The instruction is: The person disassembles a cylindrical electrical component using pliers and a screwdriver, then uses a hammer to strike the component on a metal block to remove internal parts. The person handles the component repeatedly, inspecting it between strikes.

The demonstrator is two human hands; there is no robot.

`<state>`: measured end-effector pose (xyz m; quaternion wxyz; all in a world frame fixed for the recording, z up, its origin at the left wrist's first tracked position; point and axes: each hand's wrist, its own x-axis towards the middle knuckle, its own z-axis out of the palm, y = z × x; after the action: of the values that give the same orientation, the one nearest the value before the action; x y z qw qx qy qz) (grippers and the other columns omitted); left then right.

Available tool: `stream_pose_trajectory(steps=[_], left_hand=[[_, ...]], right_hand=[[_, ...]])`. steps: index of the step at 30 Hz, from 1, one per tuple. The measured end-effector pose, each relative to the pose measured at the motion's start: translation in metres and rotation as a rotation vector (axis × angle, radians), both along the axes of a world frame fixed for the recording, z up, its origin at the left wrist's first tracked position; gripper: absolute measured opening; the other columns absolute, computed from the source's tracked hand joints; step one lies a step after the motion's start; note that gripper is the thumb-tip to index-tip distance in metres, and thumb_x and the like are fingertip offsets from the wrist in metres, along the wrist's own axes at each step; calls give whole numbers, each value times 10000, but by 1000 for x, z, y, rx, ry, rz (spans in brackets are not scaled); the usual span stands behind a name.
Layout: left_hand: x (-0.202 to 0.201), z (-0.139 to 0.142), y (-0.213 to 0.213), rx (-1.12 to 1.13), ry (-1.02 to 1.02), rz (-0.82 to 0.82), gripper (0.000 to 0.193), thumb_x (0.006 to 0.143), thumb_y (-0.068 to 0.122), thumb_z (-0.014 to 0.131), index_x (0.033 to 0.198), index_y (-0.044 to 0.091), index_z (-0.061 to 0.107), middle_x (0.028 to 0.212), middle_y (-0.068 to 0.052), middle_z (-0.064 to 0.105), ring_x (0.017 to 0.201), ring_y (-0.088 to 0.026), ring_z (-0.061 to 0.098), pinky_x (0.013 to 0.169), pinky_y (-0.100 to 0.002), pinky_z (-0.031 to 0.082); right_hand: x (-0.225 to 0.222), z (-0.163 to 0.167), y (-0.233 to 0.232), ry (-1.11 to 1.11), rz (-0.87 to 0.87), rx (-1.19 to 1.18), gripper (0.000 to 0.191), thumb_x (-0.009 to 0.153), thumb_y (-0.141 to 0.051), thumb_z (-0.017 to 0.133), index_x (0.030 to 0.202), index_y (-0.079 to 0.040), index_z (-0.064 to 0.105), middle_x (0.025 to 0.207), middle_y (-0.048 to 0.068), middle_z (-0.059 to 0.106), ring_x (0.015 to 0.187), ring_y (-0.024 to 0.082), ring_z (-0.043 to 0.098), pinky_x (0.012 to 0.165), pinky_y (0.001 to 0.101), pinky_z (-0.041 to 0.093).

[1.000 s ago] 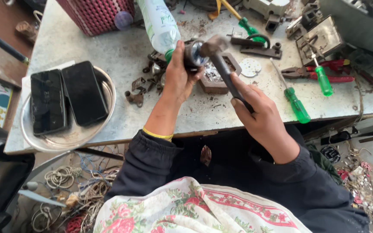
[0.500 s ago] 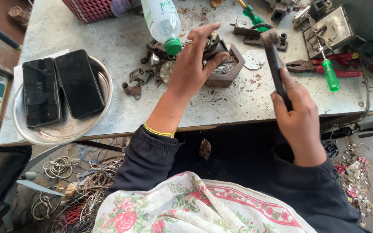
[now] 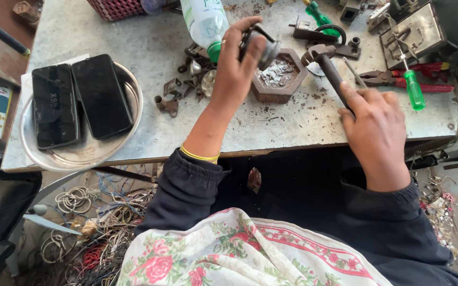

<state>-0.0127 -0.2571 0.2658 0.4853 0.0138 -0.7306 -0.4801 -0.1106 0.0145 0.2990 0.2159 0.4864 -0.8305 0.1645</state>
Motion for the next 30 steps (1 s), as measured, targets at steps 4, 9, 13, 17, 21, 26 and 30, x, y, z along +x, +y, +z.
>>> stream_pose_trajectory(steps=[4, 9, 13, 17, 21, 26, 30], left_hand=[[4, -6, -6, 560, -33, -197, 664, 1017, 615, 449, 1350, 55, 573, 932, -80, 667, 691, -91, 621, 498, -192, 510], [12, -8, -21, 951, 162, -355, 630, 1055, 595, 481, 1238, 1, 586, 888, -99, 616, 663, -127, 585, 529, -256, 500], [20, -1, -25, 1098, 287, -480, 648, 1062, 604, 469, 1134, -27, 595, 895, -118, 679, 596, -113, 543, 479, -245, 447], [26, 9, -19, 1030, 266, -409, 656, 1004, 629, 453, 1149, 7, 605, 930, -123, 725, 571, -91, 549, 458, -238, 443], [26, 15, -11, 972, 197, -333, 634, 995, 641, 463, 1181, 52, 611, 866, -60, 671, 583, -96, 572, 462, -249, 455], [28, 17, -8, 919, 197, -378, 587, 1024, 616, 486, 1205, 73, 616, 856, -10, 633, 628, -78, 569, 479, -249, 434], [30, 18, -9, 902, 231, -402, 559, 1042, 588, 511, 1210, 67, 625, 858, -3, 630, 632, -76, 559, 484, -254, 427]], right_hand=[[24, 13, -12, -30, 151, -126, 260, 1012, -157, 746, 1270, -119, 749, 1179, 94, 695, 1124, 313, 588, 1007, 438, 435], [69, -3, -80, 165, 484, -125, 297, 889, -101, 665, 1160, -106, 787, 1183, 55, 690, 1211, 251, 532, 1040, 443, 364], [69, -15, -130, 310, 411, 75, 141, 879, -139, 632, 949, -119, 752, 1054, 12, 669, 1235, 226, 527, 1147, 486, 282], [66, -19, -151, 428, 372, 154, 164, 847, -187, 621, 916, -127, 756, 973, 3, 664, 1220, 224, 535, 1204, 549, 189], [65, -23, -152, 390, 344, 253, 137, 868, -167, 628, 899, -124, 754, 965, -6, 676, 1258, 225, 534, 1209, 555, 187], [59, -24, -148, 359, 411, 154, 172, 852, -159, 632, 968, -129, 755, 1116, 23, 695, 1275, 221, 521, 1191, 533, 213], [58, -21, -146, 420, 418, 122, 193, 848, -168, 634, 1004, -132, 740, 1204, 38, 683, 1282, 218, 512, 1189, 515, 219]])
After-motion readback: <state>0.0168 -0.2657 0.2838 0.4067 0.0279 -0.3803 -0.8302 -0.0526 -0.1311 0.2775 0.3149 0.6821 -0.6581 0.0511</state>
